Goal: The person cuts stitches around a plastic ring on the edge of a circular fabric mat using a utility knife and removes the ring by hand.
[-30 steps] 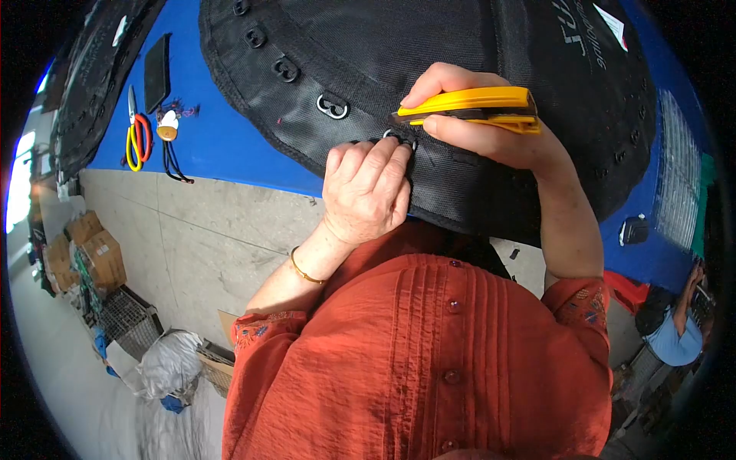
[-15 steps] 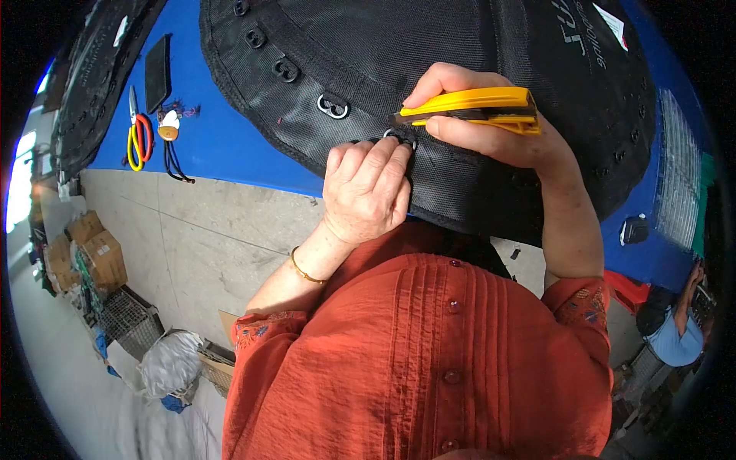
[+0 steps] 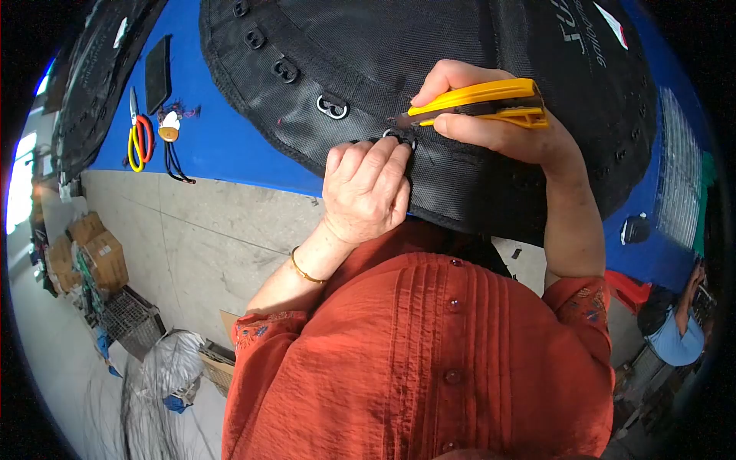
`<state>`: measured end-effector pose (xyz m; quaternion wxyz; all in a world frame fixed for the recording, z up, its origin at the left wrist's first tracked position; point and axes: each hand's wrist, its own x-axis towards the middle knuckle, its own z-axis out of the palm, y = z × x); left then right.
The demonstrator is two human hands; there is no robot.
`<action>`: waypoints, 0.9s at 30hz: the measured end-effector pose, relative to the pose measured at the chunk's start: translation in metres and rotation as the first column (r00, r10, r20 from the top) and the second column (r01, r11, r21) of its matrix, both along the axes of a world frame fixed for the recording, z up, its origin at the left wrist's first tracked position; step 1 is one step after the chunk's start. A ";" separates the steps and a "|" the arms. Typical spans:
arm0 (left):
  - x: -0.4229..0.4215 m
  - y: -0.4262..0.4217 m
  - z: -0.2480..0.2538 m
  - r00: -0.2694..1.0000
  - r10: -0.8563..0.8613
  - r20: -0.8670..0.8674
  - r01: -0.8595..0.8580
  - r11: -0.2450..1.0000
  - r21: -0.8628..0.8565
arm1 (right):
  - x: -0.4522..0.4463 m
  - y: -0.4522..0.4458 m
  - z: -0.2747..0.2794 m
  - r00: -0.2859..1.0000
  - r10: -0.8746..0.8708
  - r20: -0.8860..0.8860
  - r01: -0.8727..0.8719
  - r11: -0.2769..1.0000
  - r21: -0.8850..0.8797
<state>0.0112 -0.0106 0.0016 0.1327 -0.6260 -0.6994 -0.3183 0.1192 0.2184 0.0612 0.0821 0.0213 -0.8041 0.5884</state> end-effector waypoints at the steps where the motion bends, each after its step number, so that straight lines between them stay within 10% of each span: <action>1: 0.000 0.000 0.000 1.000 0.001 0.002 -0.001 1.000 0.002 | 0.000 0.000 0.001 1.000 0.005 0.007 -0.004 1.000 -0.009; 27: 0.000 -0.001 0.000 1.000 0.000 0.003 0.000 1.000 0.003 | 0.004 0.006 0.005 0.997 0.037 0.074 -0.036 0.999 -0.004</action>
